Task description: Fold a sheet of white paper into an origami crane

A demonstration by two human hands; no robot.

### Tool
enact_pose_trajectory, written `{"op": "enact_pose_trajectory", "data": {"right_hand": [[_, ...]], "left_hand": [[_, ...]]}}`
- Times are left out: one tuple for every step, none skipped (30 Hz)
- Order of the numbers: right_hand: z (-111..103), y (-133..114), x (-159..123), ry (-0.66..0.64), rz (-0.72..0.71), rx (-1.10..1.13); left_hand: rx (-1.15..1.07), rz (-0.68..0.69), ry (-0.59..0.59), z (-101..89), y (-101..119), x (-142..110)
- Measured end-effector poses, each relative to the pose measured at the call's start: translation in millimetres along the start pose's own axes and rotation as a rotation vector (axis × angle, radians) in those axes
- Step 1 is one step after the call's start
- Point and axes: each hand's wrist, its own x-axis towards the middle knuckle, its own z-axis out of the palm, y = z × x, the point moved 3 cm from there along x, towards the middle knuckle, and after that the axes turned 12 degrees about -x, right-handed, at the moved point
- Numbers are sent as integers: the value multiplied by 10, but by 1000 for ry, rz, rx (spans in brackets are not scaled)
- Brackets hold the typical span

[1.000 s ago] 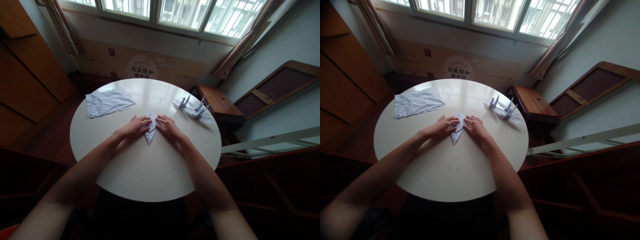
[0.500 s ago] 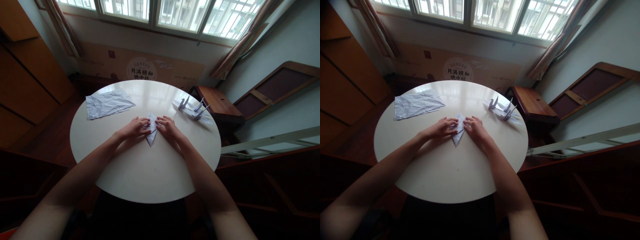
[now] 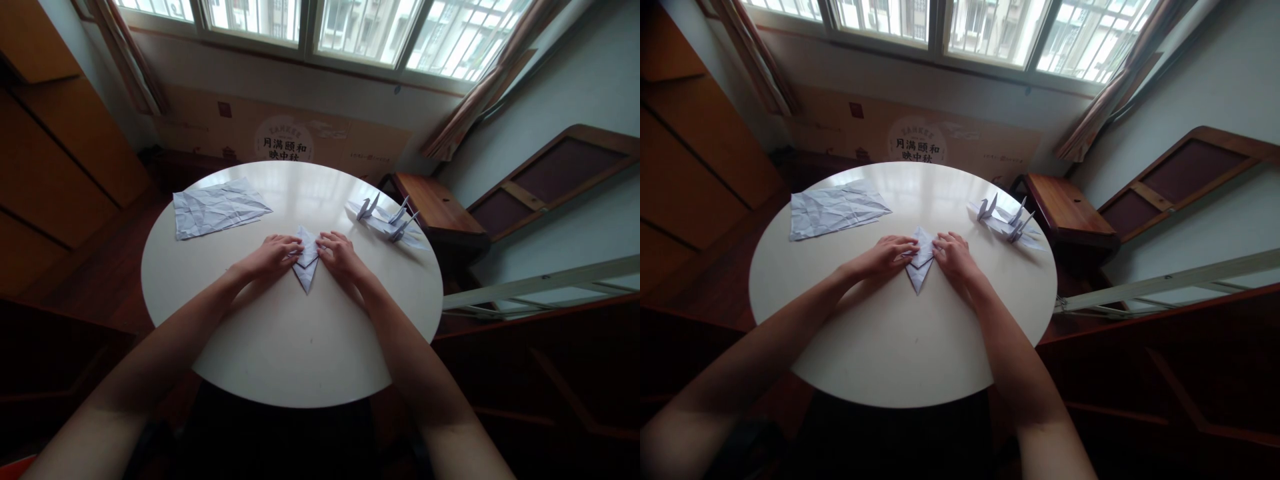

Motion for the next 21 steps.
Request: {"op": "enact_pose_trajectory", "data": {"right_hand": [[-6,5,0,19,-6,8],[-10,6,2,33,-20,21],[-11,4,4,37,-40,34],[-9,0,7,32,-62,47],[-3,-4,11,18,-83,58],[6,-6,15,0,-99,66],[16,-5,19,-17,-111,74],[24,-2,23,-30,-118,82],[31,5,27,-37,-122,92],[36,13,31,-36,-122,104],[40,21,35,-34,-121,116],[43,29,39,-32,-118,126],[46,35,42,-33,-114,133],[50,39,45,-38,-109,137],[52,42,48,-43,-104,139],[55,43,50,-48,-98,140],[56,43,52,-52,-92,142],[57,43,54,-53,-87,146],[58,43,55,-52,-84,150],[59,44,56,-50,-82,153],[61,44,57,-48,-82,156]], "left_hand": [[4,3,3,-1,3,2],[8,5,5,-3,7,4],[12,7,6,-7,14,7],[15,7,8,-13,24,10],[17,5,12,-22,36,13],[17,0,18,-33,49,14],[14,-7,28,-46,64,15],[8,-13,39,-61,79,16],[1,-20,51,-76,92,15],[-6,-27,64,-90,103,15],[-11,-36,77,-103,111,14],[-13,-45,89,-114,116,13],[-13,-58,105,-125,118,13],[-13,-75,123,-136,117,13],[-12,-97,145,-147,113,13],[-9,-123,169,-158,108,14],[-2,-154,192,-168,102,15],[9,-190,216,-177,93,16],[24,-228,237,-186,83,15],[39,-266,254,-192,70,13],[51,-302,265,-195,56,11]]}}
